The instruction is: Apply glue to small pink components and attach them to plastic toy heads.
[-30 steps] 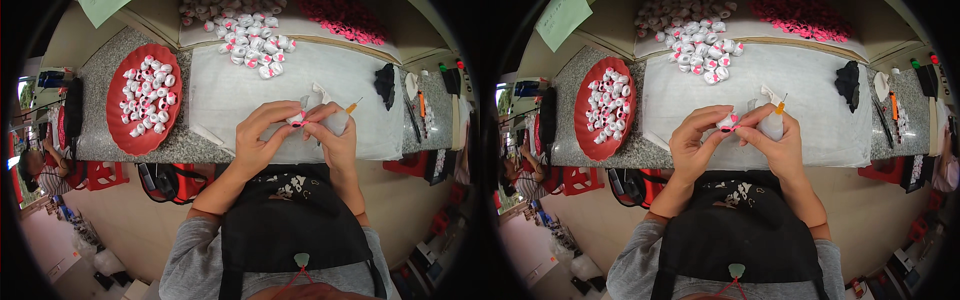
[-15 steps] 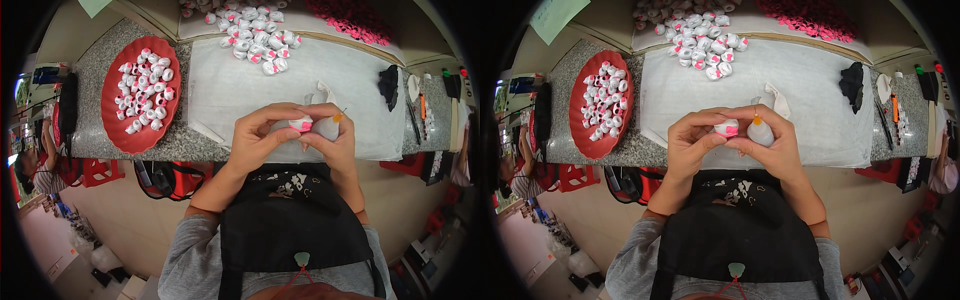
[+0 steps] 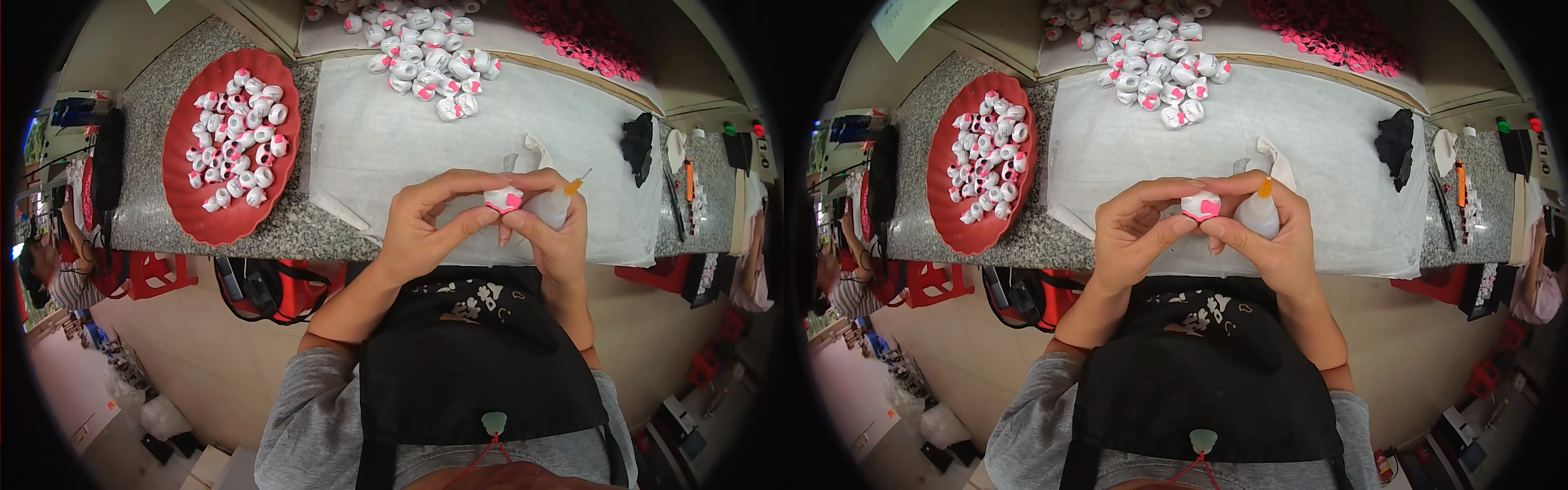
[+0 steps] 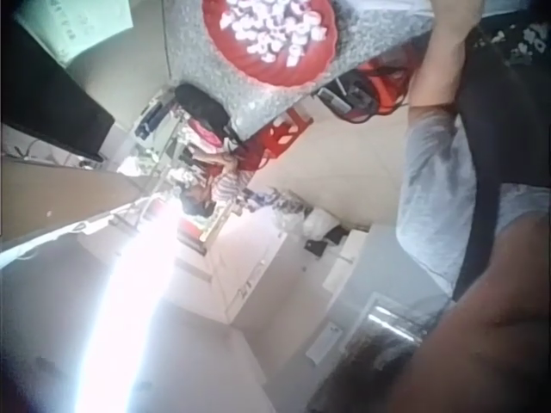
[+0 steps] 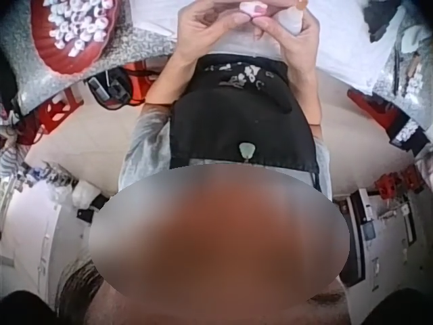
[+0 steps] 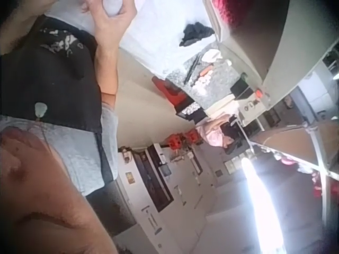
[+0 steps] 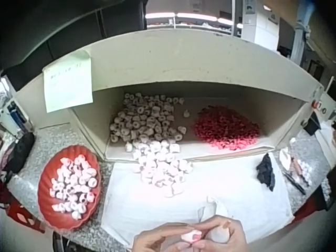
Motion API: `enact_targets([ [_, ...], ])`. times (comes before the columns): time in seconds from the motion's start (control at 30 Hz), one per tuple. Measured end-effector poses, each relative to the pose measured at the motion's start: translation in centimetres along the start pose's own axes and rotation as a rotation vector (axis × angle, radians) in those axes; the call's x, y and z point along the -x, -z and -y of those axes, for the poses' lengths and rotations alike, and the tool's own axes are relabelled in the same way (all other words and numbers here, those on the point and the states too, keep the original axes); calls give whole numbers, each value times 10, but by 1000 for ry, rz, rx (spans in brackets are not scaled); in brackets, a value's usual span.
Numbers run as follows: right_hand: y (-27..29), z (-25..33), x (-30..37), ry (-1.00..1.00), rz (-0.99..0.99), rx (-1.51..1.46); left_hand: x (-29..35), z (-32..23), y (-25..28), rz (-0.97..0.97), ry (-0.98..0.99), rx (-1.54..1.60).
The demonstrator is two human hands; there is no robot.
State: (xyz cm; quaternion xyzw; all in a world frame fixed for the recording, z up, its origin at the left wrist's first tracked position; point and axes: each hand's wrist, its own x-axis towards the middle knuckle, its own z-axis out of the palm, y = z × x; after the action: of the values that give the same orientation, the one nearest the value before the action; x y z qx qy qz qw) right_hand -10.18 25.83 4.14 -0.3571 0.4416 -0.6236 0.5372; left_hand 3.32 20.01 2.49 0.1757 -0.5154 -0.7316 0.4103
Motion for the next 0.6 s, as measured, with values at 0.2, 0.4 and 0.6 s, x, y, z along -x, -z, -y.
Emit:
enact_targets([
  [0.2, 1, 1, -2, 8, 23, 34, 0, 3, -1, 0, -71, -29],
  [0.4, -2, 2, -1, -37, -62, 32, -1, -6, -2, 52, 10, 245],
  [0.6, -3, -6, 7, -15, -65, -7, 7, 1, 0, 51, 12, 245],
])
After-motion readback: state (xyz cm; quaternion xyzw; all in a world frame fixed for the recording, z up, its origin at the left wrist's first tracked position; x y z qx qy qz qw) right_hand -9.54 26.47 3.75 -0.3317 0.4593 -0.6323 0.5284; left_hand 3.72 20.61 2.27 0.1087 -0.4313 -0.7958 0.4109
